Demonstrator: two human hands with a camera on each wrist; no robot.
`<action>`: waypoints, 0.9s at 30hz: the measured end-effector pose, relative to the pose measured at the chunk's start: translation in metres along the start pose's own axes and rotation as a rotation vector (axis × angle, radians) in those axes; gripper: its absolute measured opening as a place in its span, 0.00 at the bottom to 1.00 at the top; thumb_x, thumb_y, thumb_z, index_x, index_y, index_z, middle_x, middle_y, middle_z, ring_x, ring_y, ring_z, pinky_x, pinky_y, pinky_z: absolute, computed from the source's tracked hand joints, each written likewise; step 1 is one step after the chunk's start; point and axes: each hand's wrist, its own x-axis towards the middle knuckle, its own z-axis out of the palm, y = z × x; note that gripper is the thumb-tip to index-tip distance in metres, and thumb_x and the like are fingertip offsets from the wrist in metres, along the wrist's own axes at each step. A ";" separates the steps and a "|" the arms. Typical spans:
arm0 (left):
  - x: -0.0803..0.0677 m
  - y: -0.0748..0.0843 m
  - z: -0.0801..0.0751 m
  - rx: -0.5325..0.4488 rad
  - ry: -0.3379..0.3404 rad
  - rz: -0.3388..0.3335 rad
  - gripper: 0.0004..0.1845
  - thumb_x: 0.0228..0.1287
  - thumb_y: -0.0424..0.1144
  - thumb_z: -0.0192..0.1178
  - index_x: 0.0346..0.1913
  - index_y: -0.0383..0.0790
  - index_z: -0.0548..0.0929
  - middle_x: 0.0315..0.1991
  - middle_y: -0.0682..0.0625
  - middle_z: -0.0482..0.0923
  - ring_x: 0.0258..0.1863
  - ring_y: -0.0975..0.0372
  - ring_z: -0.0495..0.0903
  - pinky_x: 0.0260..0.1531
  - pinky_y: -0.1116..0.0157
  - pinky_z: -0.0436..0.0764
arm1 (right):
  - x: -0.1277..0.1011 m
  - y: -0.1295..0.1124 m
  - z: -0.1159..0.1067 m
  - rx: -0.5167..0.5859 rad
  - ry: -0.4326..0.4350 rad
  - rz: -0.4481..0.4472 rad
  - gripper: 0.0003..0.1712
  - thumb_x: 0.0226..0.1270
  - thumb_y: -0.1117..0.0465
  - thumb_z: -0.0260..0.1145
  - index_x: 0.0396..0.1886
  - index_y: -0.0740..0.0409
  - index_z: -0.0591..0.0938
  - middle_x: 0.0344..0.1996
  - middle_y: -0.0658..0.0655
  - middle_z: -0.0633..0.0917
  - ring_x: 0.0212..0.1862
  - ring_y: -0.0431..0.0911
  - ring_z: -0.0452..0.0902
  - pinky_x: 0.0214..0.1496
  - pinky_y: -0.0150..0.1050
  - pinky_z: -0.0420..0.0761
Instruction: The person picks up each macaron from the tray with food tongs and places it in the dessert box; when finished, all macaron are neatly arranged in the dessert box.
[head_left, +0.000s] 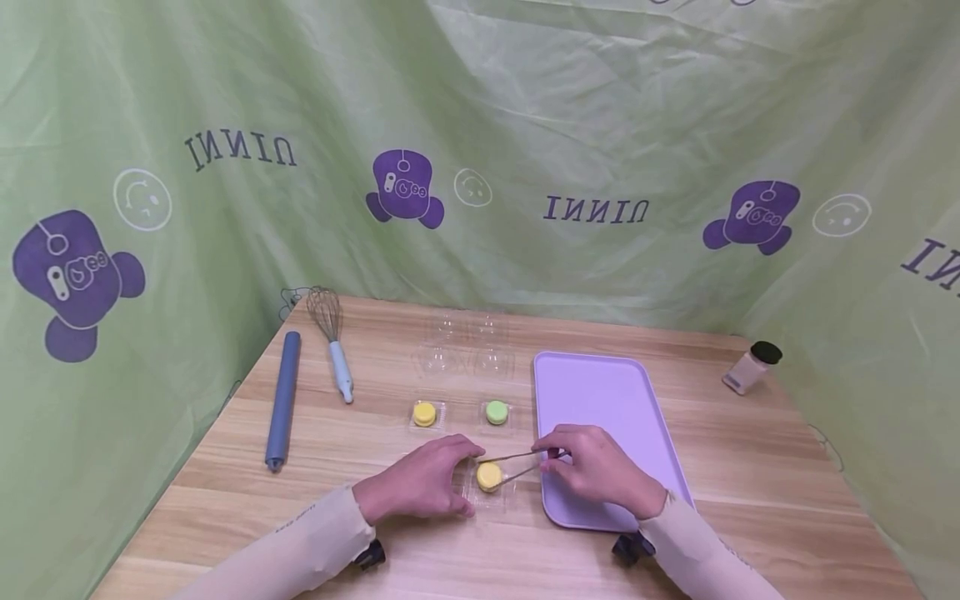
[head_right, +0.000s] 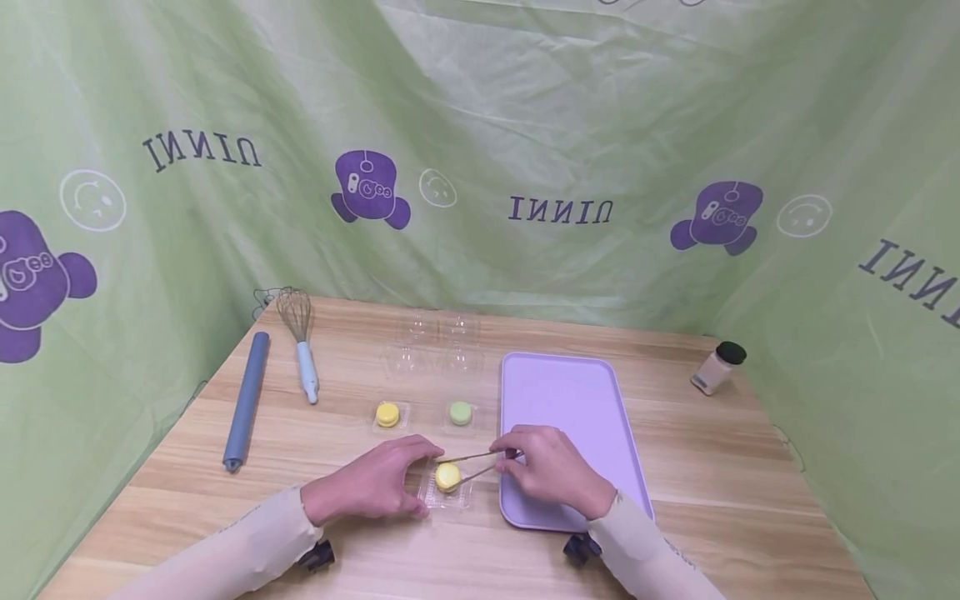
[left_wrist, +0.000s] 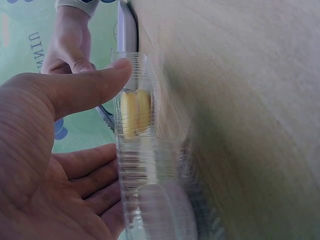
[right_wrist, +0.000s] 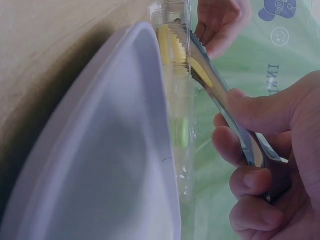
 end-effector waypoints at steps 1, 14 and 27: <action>0.000 0.000 0.000 0.000 0.000 0.000 0.43 0.45 0.51 0.79 0.67 0.42 0.77 0.63 0.52 0.79 0.65 0.56 0.77 0.70 0.55 0.76 | 0.000 0.000 -0.001 0.001 -0.002 0.002 0.12 0.55 0.64 0.77 0.39 0.49 0.90 0.27 0.37 0.84 0.31 0.27 0.74 0.33 0.24 0.77; 0.000 0.000 0.000 -0.005 -0.007 -0.009 0.43 0.46 0.51 0.79 0.68 0.43 0.76 0.65 0.51 0.78 0.66 0.55 0.77 0.71 0.54 0.76 | -0.002 0.004 -0.002 0.111 -0.021 -0.004 0.13 0.55 0.67 0.76 0.41 0.54 0.90 0.27 0.40 0.85 0.32 0.27 0.76 0.33 0.23 0.78; 0.000 0.001 -0.001 0.000 -0.003 0.001 0.44 0.45 0.51 0.79 0.67 0.41 0.76 0.63 0.52 0.80 0.65 0.55 0.78 0.70 0.54 0.77 | -0.003 0.006 -0.015 0.203 0.047 0.018 0.13 0.55 0.66 0.77 0.42 0.53 0.90 0.28 0.40 0.86 0.30 0.28 0.73 0.28 0.24 0.77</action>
